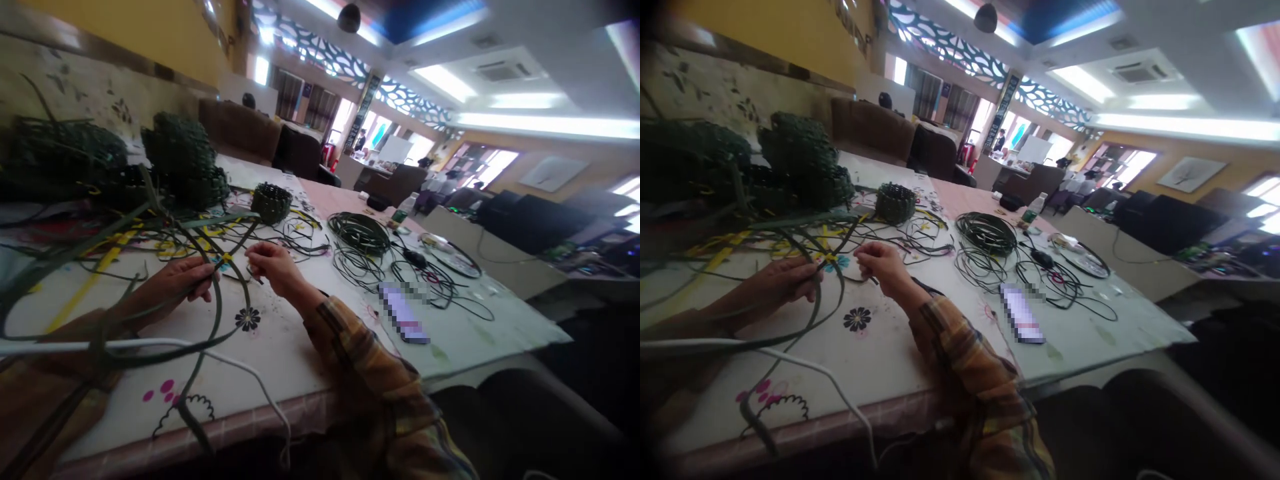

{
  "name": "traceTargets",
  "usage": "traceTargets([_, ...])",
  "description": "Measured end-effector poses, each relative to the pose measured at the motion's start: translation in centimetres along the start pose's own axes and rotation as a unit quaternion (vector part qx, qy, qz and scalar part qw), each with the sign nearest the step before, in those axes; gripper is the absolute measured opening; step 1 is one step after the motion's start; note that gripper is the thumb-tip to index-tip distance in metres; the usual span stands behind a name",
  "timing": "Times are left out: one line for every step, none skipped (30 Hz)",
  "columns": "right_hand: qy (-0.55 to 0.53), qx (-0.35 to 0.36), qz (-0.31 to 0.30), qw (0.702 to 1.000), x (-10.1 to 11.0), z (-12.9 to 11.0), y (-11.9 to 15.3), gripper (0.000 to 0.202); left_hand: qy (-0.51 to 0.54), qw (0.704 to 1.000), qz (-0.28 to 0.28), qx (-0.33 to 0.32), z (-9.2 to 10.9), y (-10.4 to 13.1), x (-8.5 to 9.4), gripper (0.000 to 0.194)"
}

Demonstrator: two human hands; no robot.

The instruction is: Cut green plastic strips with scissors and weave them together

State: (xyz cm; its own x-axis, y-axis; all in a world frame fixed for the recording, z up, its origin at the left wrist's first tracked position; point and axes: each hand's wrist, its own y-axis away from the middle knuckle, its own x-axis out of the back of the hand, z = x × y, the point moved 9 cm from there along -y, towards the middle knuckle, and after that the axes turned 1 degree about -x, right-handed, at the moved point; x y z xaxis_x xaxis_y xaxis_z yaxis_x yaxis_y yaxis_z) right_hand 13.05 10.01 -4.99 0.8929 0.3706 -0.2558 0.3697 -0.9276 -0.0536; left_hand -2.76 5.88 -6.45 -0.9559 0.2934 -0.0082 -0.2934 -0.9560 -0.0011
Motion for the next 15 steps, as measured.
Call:
traceTargets([-0.013, -0.005, 0.001, 1.0, 0.1, 0.3, 0.7, 0.023, 0.001, 1.0, -0.003, 0.003, -0.1, 0.0, -0.6, 0.038])
traceTargets([-0.022, -0.008, 0.001, 1.0, 0.1, 0.6, 1.2, 0.022, 0.002, 1.0, -0.007, 0.008, -0.3, 0.0, -1.1, 0.039])
traceTargets([-0.029, -0.007, 0.001, 1.0, 0.1, 0.8, 1.5, 0.022, 0.006, 1.0, -0.007, 0.013, -0.5, 0.0, -1.4, 0.039])
traceTargets([-0.032, -0.003, 0.002, 0.999, 0.0, 0.9, 1.7, 0.021, 0.01, 1.0, -0.003, 0.014, -0.6, 0.0, -1.6, 0.04])
traceTargets([-0.032, 0.005, 0.002, 0.999, 0.0, 1.0, 1.9, 0.021, 0.014, 1.0, 0.001, 0.017, -0.7, 0.0, -1.7, 0.04])
traceTargets([-0.028, 0.015, 0.002, 1.0, -0.2, 1.1, 2.1, 0.02, 0.017, 1.0, 0.005, 0.019, -0.8, 0.0, -1.8, 0.04])
traceTargets([-0.019, 0.025, 0.002, 0.999, -0.3, 1.1, 2.2, 0.019, 0.019, 1.0, 0.008, 0.023, -1.0, 0.0, -1.8, 0.041])
traceTargets([-0.009, 0.036, 0.003, 0.999, -0.5, 1.1, 2.4, 0.018, 0.02, 0.999, 0.01, 0.028, -1.1, 0.0, -1.8, 0.044])
traceTargets([0.003, 0.047, 0.005, 0.999, -0.6, 1.1, 2.5, 0.017, 0.021, 0.999, 0.009, 0.033, -1.3, 0.0, -1.9, 0.046])
traceTargets([0.013, 0.057, 0.007, 0.998, -0.8, 1.0, 2.7, 0.016, 0.023, 0.999, 0.009, 0.036, -1.4, 0.0, -2.0, 0.048])
traceTargets([0.021, 0.066, 0.011, 0.998, -1.0, 1.0, 2.8, 0.016, 0.026, 0.999, 0.009, 0.037, -1.5, 0.1, -2.1, 0.048])
traceTargets([0.025, 0.074, 0.017, 0.997, -1.1, 0.9, 3.0, 0.017, 0.03, 0.999, 0.008, 0.036, -1.5, 0.1, -2.3, 0.048])
traceTargets([0.026, 0.08, 0.024, 0.996, -1.2, 1.0, 3.2, 0.02, 0.032, 0.999, 0.003, 0.036, -1.6, 0.1, -2.5, 0.046])
traceTargets([0.025, 0.083, 0.032, 0.996, -1.3, 1.0, 3.3, 0.024, 0.031, 0.999, -0.005, 0.036, -1.7, 0.1, -2.8, 0.044])
traceTargets([0.025, 0.081, 0.036, 0.996, -1.5, 1.2, 3.5, 0.029, 0.028, 0.999, -0.015, 0.035, -1.7, 0.1, -3.1, 0.04])
